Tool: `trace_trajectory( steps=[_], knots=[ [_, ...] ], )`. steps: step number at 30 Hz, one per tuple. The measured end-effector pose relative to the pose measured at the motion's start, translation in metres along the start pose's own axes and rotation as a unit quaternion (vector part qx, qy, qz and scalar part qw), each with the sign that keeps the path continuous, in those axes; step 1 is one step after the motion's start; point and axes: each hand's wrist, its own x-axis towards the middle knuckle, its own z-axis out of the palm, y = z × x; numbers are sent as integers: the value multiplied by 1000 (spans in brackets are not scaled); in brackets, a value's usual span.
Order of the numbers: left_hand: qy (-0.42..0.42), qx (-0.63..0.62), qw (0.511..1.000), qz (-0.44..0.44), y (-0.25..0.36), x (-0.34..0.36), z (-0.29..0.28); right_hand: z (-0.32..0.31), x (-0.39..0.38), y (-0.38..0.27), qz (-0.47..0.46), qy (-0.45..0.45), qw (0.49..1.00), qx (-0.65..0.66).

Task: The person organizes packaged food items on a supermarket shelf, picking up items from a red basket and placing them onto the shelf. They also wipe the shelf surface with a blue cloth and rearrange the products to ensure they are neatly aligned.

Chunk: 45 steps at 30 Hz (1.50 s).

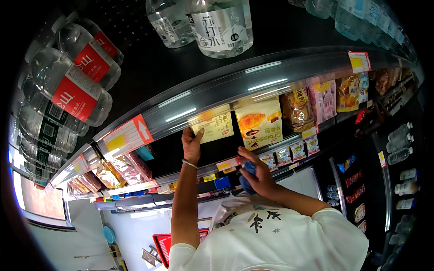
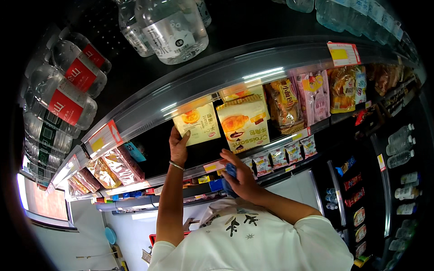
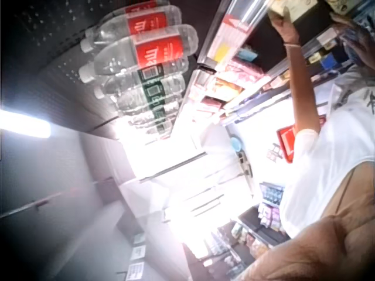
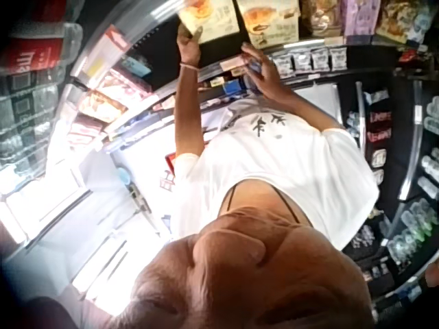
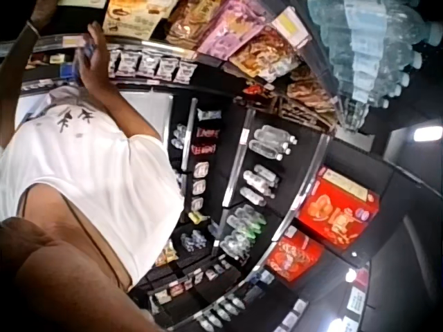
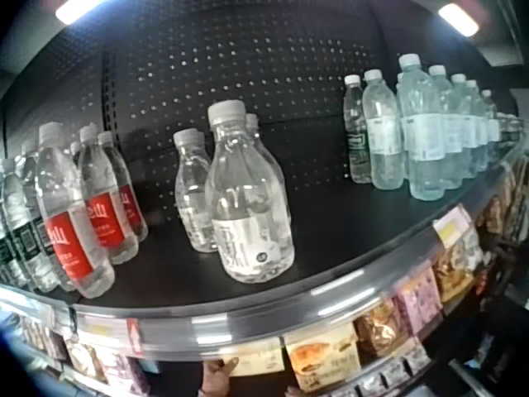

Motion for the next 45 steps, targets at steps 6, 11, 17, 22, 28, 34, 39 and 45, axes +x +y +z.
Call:
trace_trajectory(
  steps=[6,11,17,22,28,34,39,45],
  knots=[
    [10,-40,998,-45,-8,6,21,-80,-4,6,1,185,975,-124],
    [14,-8,1000,-21,-16,6,29,-104,13,44,124,112,964,-206],
    [21,-35,999,1,-17,1,39,-79,19,59,6,153,953,-260],
    [9,19,1000,7,-15,-7,39,-70,20,54,27,141,960,-240],
    [32,13,999,21,-17,-14,38,-66,20,54,23,132,962,-239],
    [95,7,995,29,-3,-36,26,-63,19,59,43,133,966,-217],
    [133,41,985,101,41,-84,20,-76,16,29,-69,195,939,-274],
    [216,113,966,88,61,-174,-20,-22,2,-11,-27,72,995,-58]
  ],
)
